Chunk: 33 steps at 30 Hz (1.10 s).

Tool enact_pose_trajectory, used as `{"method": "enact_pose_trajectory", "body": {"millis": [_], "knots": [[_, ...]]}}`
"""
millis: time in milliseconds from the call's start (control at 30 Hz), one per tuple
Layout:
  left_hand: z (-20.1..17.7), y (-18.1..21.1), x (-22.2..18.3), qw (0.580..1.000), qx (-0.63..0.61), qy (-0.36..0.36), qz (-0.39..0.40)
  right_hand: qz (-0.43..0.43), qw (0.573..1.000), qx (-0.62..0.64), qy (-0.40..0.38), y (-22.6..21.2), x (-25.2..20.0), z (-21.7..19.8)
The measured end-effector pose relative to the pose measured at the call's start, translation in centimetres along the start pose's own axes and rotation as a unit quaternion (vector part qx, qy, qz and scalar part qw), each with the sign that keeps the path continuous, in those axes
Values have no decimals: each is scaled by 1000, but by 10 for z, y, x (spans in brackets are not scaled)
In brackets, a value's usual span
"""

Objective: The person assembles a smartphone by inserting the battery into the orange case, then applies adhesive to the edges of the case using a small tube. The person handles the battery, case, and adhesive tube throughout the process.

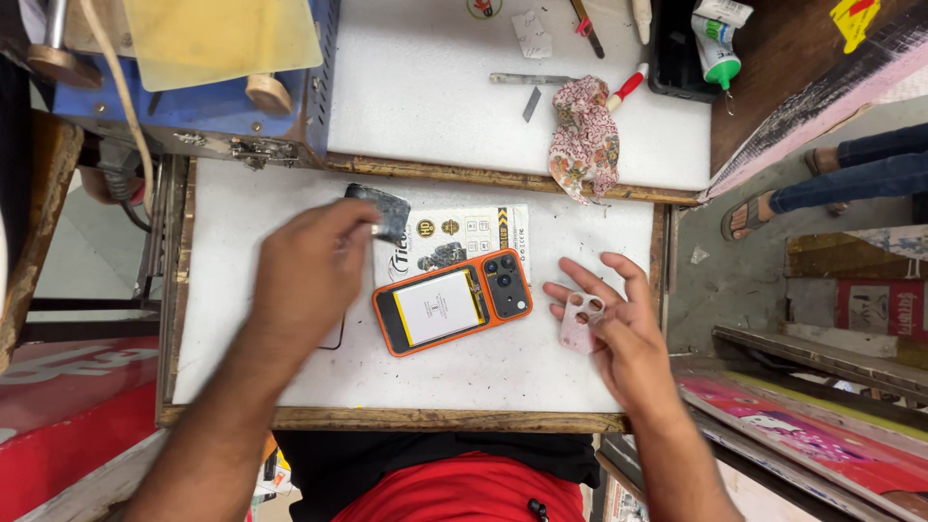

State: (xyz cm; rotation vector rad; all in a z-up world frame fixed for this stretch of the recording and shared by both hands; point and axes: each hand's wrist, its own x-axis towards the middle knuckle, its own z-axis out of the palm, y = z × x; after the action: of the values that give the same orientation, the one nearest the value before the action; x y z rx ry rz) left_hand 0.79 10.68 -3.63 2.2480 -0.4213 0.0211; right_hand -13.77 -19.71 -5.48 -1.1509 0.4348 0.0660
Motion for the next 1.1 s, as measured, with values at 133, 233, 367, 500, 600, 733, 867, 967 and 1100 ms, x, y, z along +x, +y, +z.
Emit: {"method": "enact_pose_trajectory", "body": {"millis": [133,233,367,500,600,733,867,967,1100], "knots": [[-37,-25,-7,989,102,-5,-104,41,998,-22,-39,-12,12,-8],[-48,-43,-17,982,122,5,-144,31,993,-102,-58,-13,19,-10],[-53,-61,-26,974,151,6,-167,-56,969,-231,-68,-10,22,-11],[-53,-63,-25,976,171,6,-136,-152,951,-260,-71,-5,20,-13],[-51,-52,-26,972,217,43,-80,-169,950,-262,-14,-1,18,-16],[-40,-30,-30,969,235,28,-72,-182,943,-276,27,-3,18,-21],[-24,-10,-34,980,190,52,16,-208,910,-354,62,-22,19,-17],[-10,3,-33,988,125,56,70,-227,849,-464,110,-46,23,-13],[3,15,-34,987,89,82,104,-309,752,-567,134,-77,50,-8]]}}
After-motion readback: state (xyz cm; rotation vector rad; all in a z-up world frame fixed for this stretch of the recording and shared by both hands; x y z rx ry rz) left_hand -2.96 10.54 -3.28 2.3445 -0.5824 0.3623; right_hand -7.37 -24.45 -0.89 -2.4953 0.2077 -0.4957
